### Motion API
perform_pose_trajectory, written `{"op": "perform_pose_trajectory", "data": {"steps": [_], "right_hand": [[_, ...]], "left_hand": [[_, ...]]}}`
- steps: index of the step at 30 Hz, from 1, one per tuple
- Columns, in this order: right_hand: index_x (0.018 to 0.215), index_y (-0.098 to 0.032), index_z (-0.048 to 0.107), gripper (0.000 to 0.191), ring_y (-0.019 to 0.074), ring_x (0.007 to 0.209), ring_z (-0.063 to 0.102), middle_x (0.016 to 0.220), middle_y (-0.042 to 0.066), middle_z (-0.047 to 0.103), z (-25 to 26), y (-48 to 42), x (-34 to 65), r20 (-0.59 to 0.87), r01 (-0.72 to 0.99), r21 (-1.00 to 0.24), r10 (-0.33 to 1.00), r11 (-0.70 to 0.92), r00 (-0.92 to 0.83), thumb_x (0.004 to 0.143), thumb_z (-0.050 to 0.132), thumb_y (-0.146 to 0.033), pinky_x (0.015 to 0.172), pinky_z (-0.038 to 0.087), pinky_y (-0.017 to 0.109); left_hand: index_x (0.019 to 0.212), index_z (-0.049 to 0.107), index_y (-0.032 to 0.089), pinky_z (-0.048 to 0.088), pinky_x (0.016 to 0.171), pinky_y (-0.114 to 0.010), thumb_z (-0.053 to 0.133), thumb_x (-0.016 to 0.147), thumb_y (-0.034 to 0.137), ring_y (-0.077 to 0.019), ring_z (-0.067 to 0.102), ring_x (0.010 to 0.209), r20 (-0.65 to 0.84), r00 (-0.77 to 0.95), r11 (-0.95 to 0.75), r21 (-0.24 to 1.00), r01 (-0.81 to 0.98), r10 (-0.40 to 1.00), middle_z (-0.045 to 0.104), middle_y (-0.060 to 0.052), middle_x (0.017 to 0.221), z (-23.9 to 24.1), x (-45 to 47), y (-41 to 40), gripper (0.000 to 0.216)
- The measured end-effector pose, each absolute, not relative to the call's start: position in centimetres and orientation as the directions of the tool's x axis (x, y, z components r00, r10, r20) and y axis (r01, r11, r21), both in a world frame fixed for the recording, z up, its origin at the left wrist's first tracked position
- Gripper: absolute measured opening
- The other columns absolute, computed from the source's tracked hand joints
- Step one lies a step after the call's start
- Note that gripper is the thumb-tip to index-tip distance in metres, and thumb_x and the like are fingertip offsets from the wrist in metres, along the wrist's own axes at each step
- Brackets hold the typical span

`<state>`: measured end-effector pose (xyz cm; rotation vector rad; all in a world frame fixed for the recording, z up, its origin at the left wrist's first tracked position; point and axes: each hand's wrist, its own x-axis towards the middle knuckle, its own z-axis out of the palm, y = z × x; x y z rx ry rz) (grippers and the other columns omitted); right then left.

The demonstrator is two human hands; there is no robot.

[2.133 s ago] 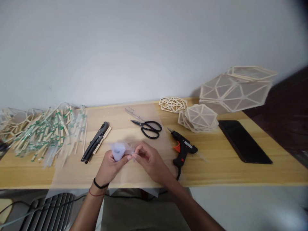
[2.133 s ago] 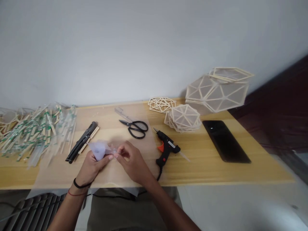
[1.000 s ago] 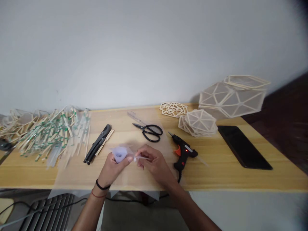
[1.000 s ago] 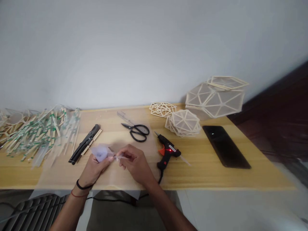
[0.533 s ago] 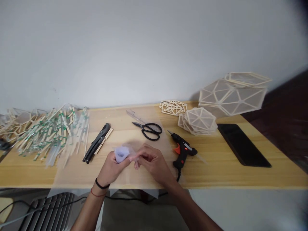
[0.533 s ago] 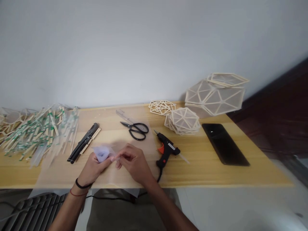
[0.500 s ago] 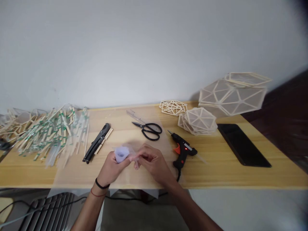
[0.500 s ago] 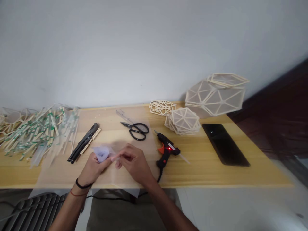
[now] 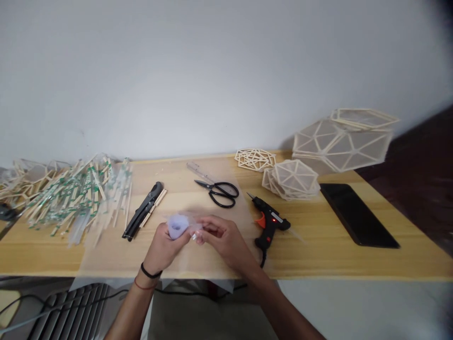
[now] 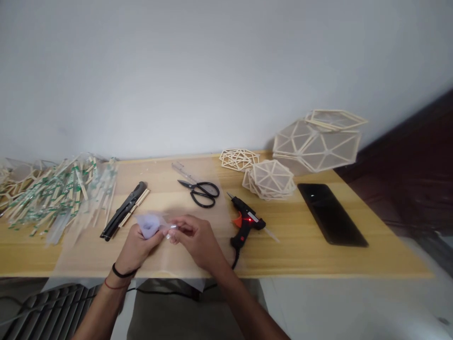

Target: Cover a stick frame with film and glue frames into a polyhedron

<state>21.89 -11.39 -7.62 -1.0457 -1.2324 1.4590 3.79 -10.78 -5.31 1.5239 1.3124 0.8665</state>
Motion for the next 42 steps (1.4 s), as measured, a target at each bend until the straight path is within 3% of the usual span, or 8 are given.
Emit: {"op": "perform_pose_trajectory", "data": {"steps": [3, 6, 10, 13, 16, 21, 34, 42], "right_hand": [[0.094, -0.019, 0.080, 0.018, 0.0197, 0.077, 0.074, 0.087, 0.005, 0.080, -7.6, -11.3, 22.0, -0.042, -0.083, -0.995, 0.994, -0.051, -0.104, 0.080, 0.078, -0.031, 0.072, 0.059, 0.031], [0.094, -0.018, 0.079, 0.022, 0.0166, 0.067, 0.070, 0.080, 0.003, 0.078, -6.6, -11.5, 22.8, -0.046, -0.139, -0.990, 0.994, -0.032, 0.102, 0.081, 0.079, -0.036, 0.067, 0.059, 0.029], [0.096, -0.020, 0.078, 0.016, 0.0150, 0.064, 0.070, 0.075, 0.000, 0.074, -4.0, -12.2, 24.2, 0.100, -0.063, -0.991, 0.969, 0.117, 0.224, 0.085, 0.078, -0.032, 0.065, 0.059, 0.027], [0.095, -0.021, 0.078, 0.006, 0.0146, 0.070, 0.071, 0.081, 0.001, 0.076, -2.2, -12.7, 24.2, 0.288, 0.122, -0.954, 0.952, 0.275, 0.103, 0.089, 0.074, -0.022, 0.068, 0.058, 0.025], [0.096, -0.020, 0.076, 0.009, 0.0147, 0.081, 0.073, 0.091, 0.003, 0.078, -1.1, -12.8, 23.6, 0.447, 0.281, -0.850, 0.892, 0.446, -0.062, 0.093, 0.071, -0.014, 0.077, 0.057, 0.024], [0.100, -0.015, 0.073, 0.012, 0.0169, 0.087, 0.072, 0.094, 0.006, 0.077, -0.2, -12.4, 23.0, 0.568, 0.382, -0.676, 0.776, 0.630, -0.274, 0.097, 0.064, -0.008, 0.082, 0.055, 0.026], [0.098, -0.016, 0.073, 0.014, 0.0187, 0.082, 0.073, 0.095, 0.006, 0.078, 0.6, -10.3, 23.4, 0.422, 0.474, -0.604, 0.762, 0.641, -0.491, 0.094, 0.066, -0.006, 0.073, 0.051, 0.028], [0.087, -0.015, 0.071, 0.011, 0.0163, 0.073, 0.066, 0.084, 0.005, 0.075, 2.7, -9.2, 24.0, 0.294, 0.532, -0.515, 0.722, 0.672, -0.626, 0.091, 0.070, -0.005, 0.068, 0.044, 0.027]], "left_hand": [[0.065, 0.064, 0.017, 0.049, 0.059, -0.024, 0.068, 0.080, 0.039, -0.0149, 0.056, 0.060, -0.075, 0.136, 0.022, 0.933, 0.359, 0.988, 0.065, -0.002, 0.064, -5.4, 3.9, -10.8, 0.027], [0.066, 0.067, 0.016, 0.050, 0.066, -0.026, 0.066, 0.083, 0.042, -0.0166, 0.060, 0.067, -0.077, 0.077, 0.043, 0.928, 0.370, 0.994, 0.068, -0.004, 0.069, -5.7, 3.9, -10.8, 0.031], [0.065, 0.059, 0.017, 0.043, 0.057, -0.024, 0.066, 0.084, 0.045, -0.0130, 0.048, 0.058, -0.093, 0.081, 0.053, 0.916, 0.397, 0.992, 0.055, 0.001, 0.061, -6.0, 4.0, -10.8, 0.035], [0.069, 0.060, 0.016, 0.041, 0.058, -0.023, 0.067, 0.085, 0.046, -0.0125, 0.046, 0.061, -0.067, 0.142, 0.004, 0.914, 0.405, 0.988, 0.054, 0.001, 0.065, -6.2, 4.1, -10.9, 0.035], [0.069, 0.060, 0.016, 0.038, 0.056, -0.022, 0.065, 0.087, 0.046, -0.0117, 0.043, 0.061, -0.056, 0.198, -0.029, 0.915, 0.402, 0.979, 0.052, 0.002, 0.064, -6.2, 4.2, -11.1, 0.035], [0.065, 0.054, 0.017, 0.035, 0.055, -0.021, 0.064, 0.089, 0.041, -0.0105, 0.040, 0.060, -0.043, 0.243, -0.053, 0.926, 0.375, 0.969, 0.048, 0.003, 0.063, -6.4, 4.1, -11.2, 0.035], [0.069, 0.055, 0.017, 0.035, 0.056, -0.022, 0.063, 0.087, 0.042, -0.0114, 0.040, 0.061, -0.057, 0.263, -0.058, 0.910, 0.411, 0.963, 0.049, 0.004, 0.063, -6.2, 4.2, -11.0, 0.032], [0.072, 0.058, 0.017, 0.037, 0.058, -0.023, 0.063, 0.088, 0.042, -0.0123, 0.043, 0.062, -0.067, 0.277, -0.053, 0.912, 0.407, 0.958, 0.054, 0.003, 0.065, -6.1, 4.2, -11.0, 0.030]]}}
